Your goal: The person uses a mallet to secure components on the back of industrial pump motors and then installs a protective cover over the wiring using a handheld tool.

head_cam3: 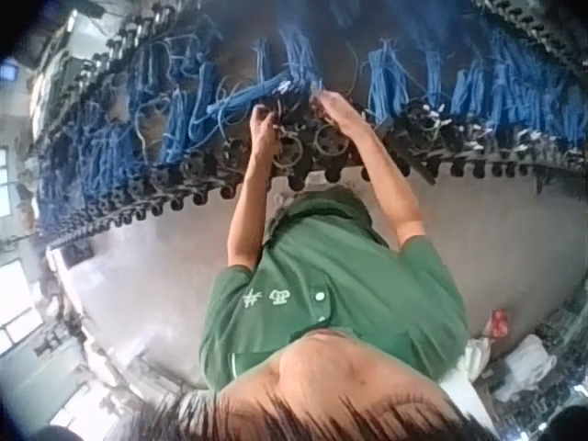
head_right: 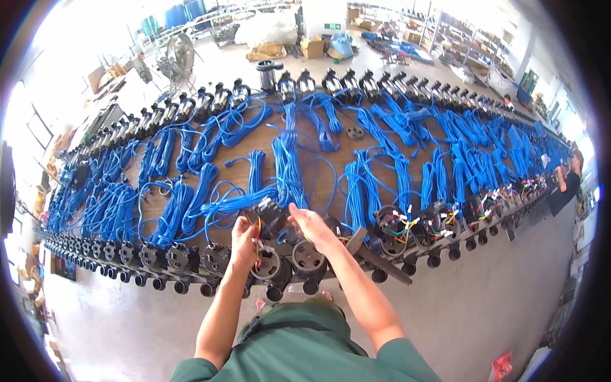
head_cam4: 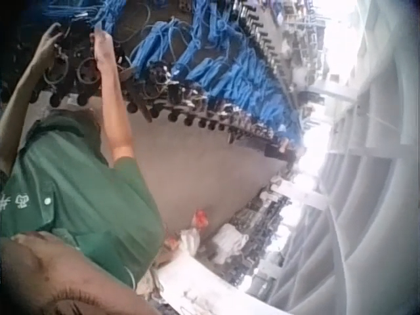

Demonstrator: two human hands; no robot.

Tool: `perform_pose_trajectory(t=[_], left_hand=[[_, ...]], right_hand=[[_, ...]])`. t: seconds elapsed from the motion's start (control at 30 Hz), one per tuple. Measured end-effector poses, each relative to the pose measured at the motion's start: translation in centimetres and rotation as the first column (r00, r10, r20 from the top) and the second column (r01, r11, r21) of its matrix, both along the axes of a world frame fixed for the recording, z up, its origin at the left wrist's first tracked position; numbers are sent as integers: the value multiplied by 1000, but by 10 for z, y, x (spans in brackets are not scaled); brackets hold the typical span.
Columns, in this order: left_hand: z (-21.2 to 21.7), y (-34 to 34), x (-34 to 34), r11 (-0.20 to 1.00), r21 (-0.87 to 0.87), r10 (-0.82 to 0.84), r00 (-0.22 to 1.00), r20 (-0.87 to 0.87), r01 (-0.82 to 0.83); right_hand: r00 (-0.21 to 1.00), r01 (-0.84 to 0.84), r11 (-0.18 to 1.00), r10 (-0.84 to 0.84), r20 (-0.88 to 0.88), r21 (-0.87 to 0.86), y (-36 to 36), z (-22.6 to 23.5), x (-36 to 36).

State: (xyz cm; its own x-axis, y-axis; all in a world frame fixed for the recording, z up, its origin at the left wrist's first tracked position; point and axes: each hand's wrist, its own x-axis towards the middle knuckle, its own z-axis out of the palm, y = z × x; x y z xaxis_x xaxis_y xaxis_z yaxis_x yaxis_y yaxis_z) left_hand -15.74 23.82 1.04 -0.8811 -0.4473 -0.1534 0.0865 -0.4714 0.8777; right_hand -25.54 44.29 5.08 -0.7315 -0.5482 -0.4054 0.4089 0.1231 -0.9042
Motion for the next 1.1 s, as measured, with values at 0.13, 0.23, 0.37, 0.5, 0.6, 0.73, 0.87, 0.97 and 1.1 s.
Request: perform_pose_trajectory(t=[0.13, 0.23, 0.37, 0.5, 0.6, 0.73, 0.87, 0.97, 1.1], left_hand=[[42, 14, 37, 980, 20, -196, 980, 34, 196], [48, -1, 59, 946, 157, -293, 956, 28, 285], [48, -16, 47, 846, 136, -517, 856, -24, 515], [36, -30, 44, 602, 29, -797, 603, -24, 798], [13, -29, 29, 498, -24, -845, 492, 210, 867], [25, -16, 40, 567, -214, -764, 605, 224, 796], [42, -1, 50, 600, -550, -377, 812, 446, 581], [21, 11, 59, 282, -864, -63, 907, 416, 416], [41, 19, 61, 71, -992, -25, 995, 98, 99]], right_hand=[[917, -81, 942, 199, 345, -326, -42, 0, -20], [910, -168, 837, 335, 245, -521, -54, 8, -12], [952, -150, 818, 271, 143, -555, -56, 21, -24], [922, -298, 747, 387, 25, -594, -68, 37, -15], [941, -284, 741, 336, -31, -609, -51, 35, -10], [967, -211, 889, 249, 44, -406, -55, 24, -5], [967, -210, 916, 245, 62, -343, -46, 16, -1], [958, -275, 936, 286, 20, -220, -47, 23, 2], [945, -238, 968, 211, -251, -84, -37, 26, 5]])
